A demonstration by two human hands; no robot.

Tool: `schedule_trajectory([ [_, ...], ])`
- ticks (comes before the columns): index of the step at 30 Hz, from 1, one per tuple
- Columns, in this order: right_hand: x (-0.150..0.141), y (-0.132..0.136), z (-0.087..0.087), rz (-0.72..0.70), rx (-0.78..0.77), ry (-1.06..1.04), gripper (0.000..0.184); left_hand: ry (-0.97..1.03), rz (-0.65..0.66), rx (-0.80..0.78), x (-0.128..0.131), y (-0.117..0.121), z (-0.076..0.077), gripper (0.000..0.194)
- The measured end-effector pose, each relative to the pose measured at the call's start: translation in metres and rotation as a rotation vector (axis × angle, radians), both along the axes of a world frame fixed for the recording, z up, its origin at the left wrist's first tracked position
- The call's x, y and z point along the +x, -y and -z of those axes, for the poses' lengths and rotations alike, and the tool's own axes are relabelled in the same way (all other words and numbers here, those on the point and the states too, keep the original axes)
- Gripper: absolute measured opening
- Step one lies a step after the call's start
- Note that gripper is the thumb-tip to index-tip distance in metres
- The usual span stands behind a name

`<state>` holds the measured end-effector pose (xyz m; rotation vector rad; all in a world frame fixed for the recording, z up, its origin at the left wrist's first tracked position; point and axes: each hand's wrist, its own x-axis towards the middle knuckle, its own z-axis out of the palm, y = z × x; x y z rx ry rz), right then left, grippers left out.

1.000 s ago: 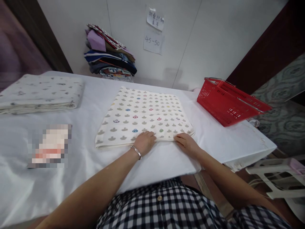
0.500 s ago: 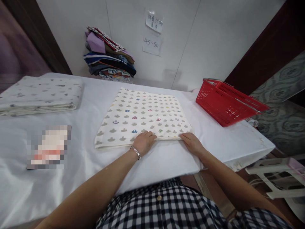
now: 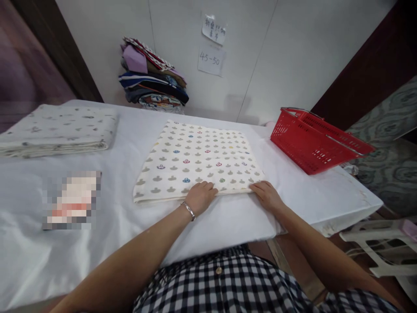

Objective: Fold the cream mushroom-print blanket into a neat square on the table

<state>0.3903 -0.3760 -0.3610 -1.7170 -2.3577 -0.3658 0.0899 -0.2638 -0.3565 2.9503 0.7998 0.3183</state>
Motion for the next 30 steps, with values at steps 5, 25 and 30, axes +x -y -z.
schedule_trajectory([
  [5,-0.001,0.006,0.009,-0.004,0.009,-0.05,0.035,0.013,0.013,0.001,0.001,0.002,0.006,0.017],
  [25,-0.08,-0.008,0.014,-0.181,-0.13,-0.238,0.052,0.011,-0.012,0.004,0.0,0.004,0.009,0.015],
  [30,-0.075,-0.016,0.003,-0.147,-0.22,-0.308,0.047,0.007,0.003,0.011,0.001,0.004,0.01,0.013],
])
